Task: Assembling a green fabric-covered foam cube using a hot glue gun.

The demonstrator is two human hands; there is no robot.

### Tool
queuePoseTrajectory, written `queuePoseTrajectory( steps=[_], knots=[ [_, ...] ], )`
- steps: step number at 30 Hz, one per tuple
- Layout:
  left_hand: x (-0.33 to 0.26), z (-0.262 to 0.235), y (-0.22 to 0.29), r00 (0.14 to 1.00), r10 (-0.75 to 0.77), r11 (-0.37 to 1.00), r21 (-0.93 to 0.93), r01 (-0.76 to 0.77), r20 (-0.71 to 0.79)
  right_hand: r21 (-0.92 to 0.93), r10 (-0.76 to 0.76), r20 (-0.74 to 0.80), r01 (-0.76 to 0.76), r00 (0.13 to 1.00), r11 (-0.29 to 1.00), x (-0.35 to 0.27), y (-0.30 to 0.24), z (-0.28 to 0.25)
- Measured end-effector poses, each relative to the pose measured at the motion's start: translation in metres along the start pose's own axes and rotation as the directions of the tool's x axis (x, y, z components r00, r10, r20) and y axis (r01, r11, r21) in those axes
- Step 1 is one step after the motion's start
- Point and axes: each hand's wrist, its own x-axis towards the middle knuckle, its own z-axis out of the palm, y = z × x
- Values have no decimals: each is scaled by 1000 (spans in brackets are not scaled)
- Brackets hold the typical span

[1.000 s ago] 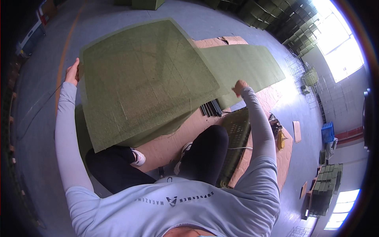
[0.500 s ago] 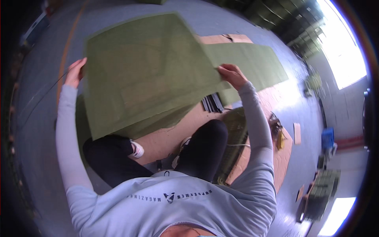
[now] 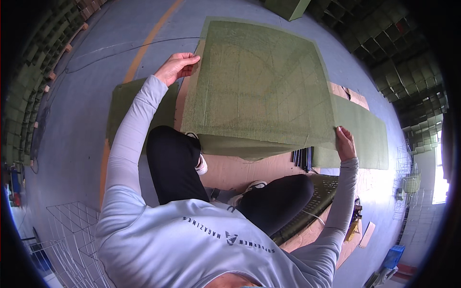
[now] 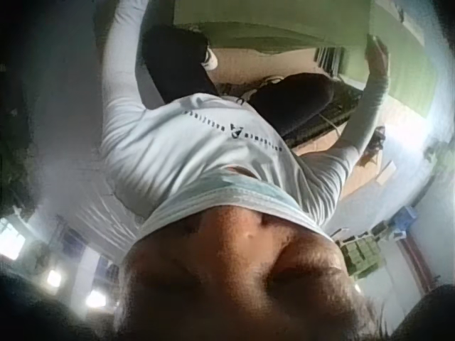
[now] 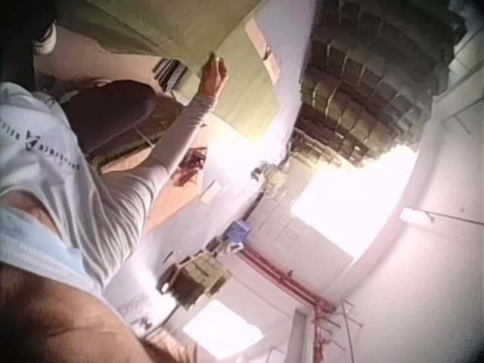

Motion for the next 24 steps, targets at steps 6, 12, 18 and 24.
queuePoseTrajectory(
  steps=[6, 12, 18, 24],
  knots=[
    [12, 15, -9, 999, 7, 998, -69, -10, -37, 43, 32, -98, -28, 995, 999, -13, -5, 12],
    [-6, 4, -8, 785, 534, 819, 420, -390, -313, -79, -105, -324, 83, 940, 993, -3, -6, 3],
    [-78, 71, 28, 796, 569, 494, 689, -531, 206, -543, -491, -250, 299, 835, 785, -34, -41, 34],
    [-123, 120, 27, 764, 409, 101, 807, -581, 499, -867, -486, 395, 491, 780, 84, -49, -47, 120]
  ],
)
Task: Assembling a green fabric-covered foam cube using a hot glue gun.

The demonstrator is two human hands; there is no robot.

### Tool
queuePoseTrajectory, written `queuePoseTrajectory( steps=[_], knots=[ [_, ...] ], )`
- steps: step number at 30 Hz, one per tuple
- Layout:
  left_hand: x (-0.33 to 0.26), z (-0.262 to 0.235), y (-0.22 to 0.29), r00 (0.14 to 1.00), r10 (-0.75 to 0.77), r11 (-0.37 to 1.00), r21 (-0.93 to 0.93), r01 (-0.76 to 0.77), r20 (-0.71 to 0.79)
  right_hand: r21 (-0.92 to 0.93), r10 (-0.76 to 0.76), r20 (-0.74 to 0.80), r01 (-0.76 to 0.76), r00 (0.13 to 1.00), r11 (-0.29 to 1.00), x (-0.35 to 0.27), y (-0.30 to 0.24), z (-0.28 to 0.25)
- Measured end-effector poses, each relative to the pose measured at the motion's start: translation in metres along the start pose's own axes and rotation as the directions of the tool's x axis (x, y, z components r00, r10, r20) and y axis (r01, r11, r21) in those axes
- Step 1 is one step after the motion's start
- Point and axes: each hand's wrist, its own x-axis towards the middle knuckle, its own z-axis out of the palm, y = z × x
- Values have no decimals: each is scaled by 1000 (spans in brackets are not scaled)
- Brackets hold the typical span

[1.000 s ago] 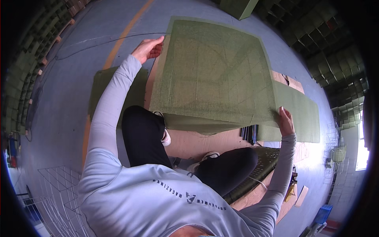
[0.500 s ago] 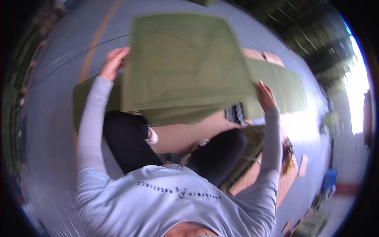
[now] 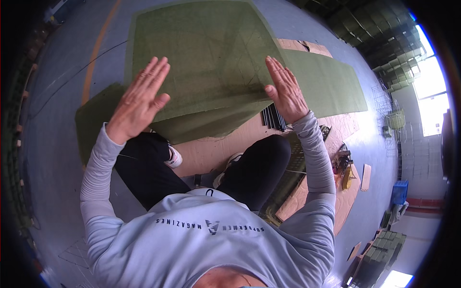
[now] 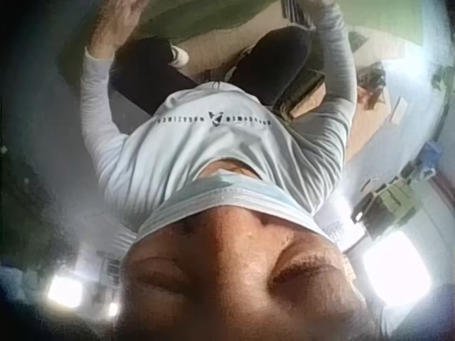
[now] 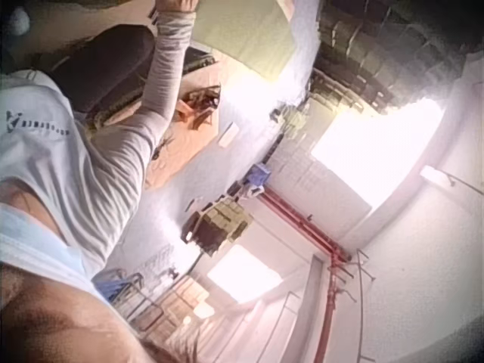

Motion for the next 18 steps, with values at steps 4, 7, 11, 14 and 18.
queuePoseTrajectory(
  steps=[4, 7, 11, 14, 18],
  knots=[
    [-13, 5, 11, 998, 23, 993, 115, -29, 55, -88, -47, 81, 54, 996, 995, 5, -14, 14],
    [-23, 6, 10, 998, 3, 972, 233, -17, 57, -171, -95, 95, 110, 991, 979, 6, -22, 20],
    [-33, 4, 10, 998, -35, 968, 249, 21, 51, -192, -94, 93, 110, 991, 975, 8, -21, 22],
    [-45, 5, 10, 999, -29, 980, 197, 22, 31, -185, -88, 104, 106, 991, 977, 8, -23, 22],
    [-64, 2, 7, 999, -44, 985, 164, 47, -23, -159, -55, 122, 74, 991, 984, 4, -26, 18]
  ],
)
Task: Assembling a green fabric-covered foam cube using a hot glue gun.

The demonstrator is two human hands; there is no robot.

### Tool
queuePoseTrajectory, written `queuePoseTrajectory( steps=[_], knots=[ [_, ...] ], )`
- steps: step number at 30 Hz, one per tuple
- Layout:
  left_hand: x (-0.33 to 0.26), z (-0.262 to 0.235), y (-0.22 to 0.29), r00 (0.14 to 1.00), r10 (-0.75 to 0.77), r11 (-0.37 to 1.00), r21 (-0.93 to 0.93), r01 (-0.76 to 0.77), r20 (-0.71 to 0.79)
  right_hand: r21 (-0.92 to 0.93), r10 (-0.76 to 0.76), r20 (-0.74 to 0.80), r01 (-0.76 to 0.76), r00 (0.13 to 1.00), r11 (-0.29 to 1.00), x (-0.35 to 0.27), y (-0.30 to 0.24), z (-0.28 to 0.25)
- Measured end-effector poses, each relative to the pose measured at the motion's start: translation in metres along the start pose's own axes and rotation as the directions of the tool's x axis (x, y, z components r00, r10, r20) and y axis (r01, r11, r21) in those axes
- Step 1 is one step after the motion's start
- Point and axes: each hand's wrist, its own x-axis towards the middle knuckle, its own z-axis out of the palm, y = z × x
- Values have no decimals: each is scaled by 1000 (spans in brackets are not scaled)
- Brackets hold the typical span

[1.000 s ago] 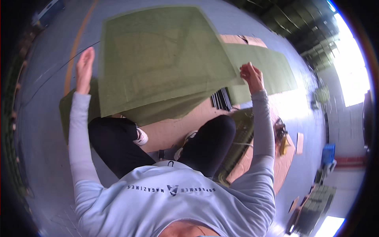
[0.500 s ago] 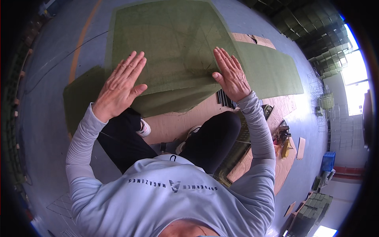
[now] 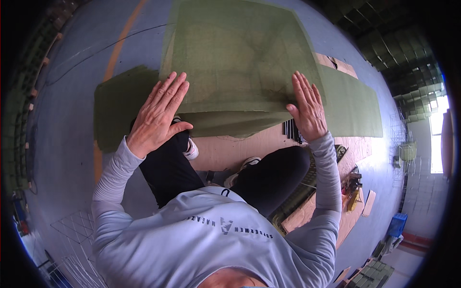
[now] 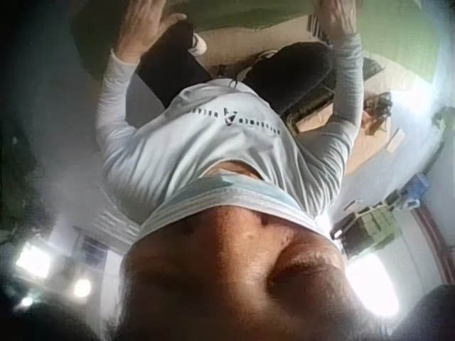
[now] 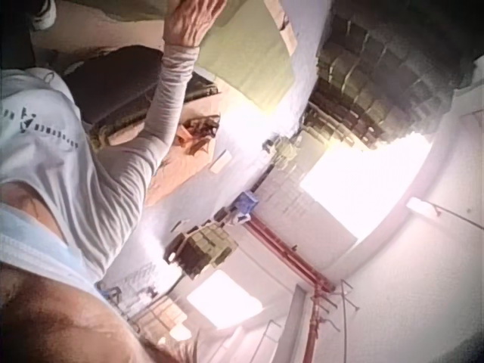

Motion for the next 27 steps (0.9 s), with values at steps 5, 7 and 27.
queuePoseTrajectory(
  steps=[5, 7, 27],
  knots=[
    [-24, 14, -14, 947, 66, 997, -23, -77, -314, 46, -62, -22, 63, 998, 997, -6, -8, -1],
    [-26, 15, -14, 933, 39, 998, -39, -56, -357, 44, -78, -30, 79, 997, 996, -7, -8, 2],
    [-35, 26, -34, 835, 133, 984, -31, -177, -533, 242, -99, -160, 136, 982, 961, 242, -16, 45]
  ],
)
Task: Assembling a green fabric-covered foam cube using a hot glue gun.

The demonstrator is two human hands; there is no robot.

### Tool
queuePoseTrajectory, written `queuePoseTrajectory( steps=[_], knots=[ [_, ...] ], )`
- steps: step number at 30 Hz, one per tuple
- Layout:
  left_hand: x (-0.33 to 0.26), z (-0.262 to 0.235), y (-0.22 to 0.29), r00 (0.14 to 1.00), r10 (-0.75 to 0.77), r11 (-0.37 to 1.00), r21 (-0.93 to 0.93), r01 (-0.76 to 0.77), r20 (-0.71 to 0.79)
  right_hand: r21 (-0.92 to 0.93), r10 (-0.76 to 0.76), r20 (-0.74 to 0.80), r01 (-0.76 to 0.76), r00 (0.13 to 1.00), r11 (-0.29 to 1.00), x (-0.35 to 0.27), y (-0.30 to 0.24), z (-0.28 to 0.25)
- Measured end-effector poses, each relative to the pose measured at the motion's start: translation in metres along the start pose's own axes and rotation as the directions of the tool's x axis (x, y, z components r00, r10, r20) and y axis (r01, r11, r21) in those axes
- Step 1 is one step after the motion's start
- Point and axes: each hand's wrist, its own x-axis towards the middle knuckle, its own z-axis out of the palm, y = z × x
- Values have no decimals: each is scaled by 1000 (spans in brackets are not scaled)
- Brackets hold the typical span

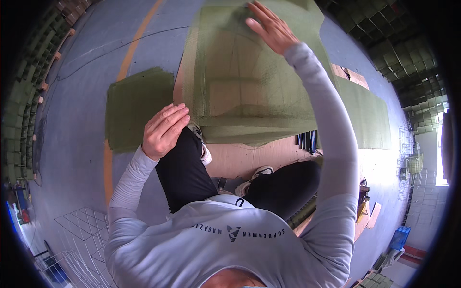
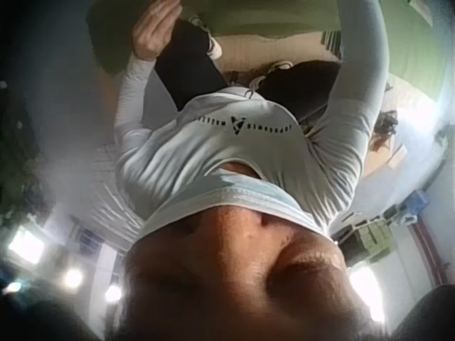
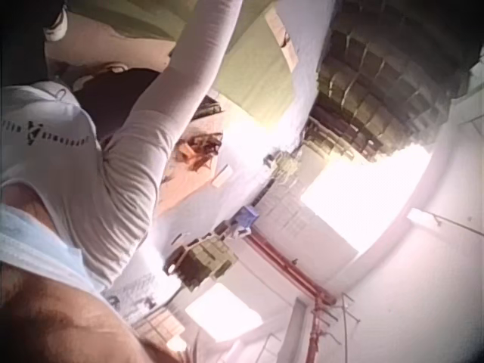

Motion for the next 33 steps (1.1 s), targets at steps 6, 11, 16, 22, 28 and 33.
queuePoseTrajectory(
  steps=[6, 11, 16, 22, 28, 33],
  knots=[
    [-3, 1, -7, 999, 30, 999, -13, -30, 17, 93, -1, 117, -10, 993, 996, 61, -16, 49],
    [15, -13, -14, 996, 52, 992, -119, -43, 76, 42, -68, 43, 66, 997, 997, 70, -10, 80],
    [79, -18, -51, 959, -258, 911, -301, 282, 115, 61, -29, 114, 22, 993, 998, 54, -3, 98],
    [168, 71, -168, 897, -369, 872, -242, 425, 245, 118, -38, 177, 17, 983, 993, 46, -16, 103],
    [181, 189, -289, 715, -693, 718, -6, 696, 86, 122, -91, 146, 74, 985, 990, 43, -6, 87],
    [149, 205, -345, 715, -679, 733, 85, 675, 168, 230, -55, 137, 22, 989, 973, 12, -19, 28]
  ],
)
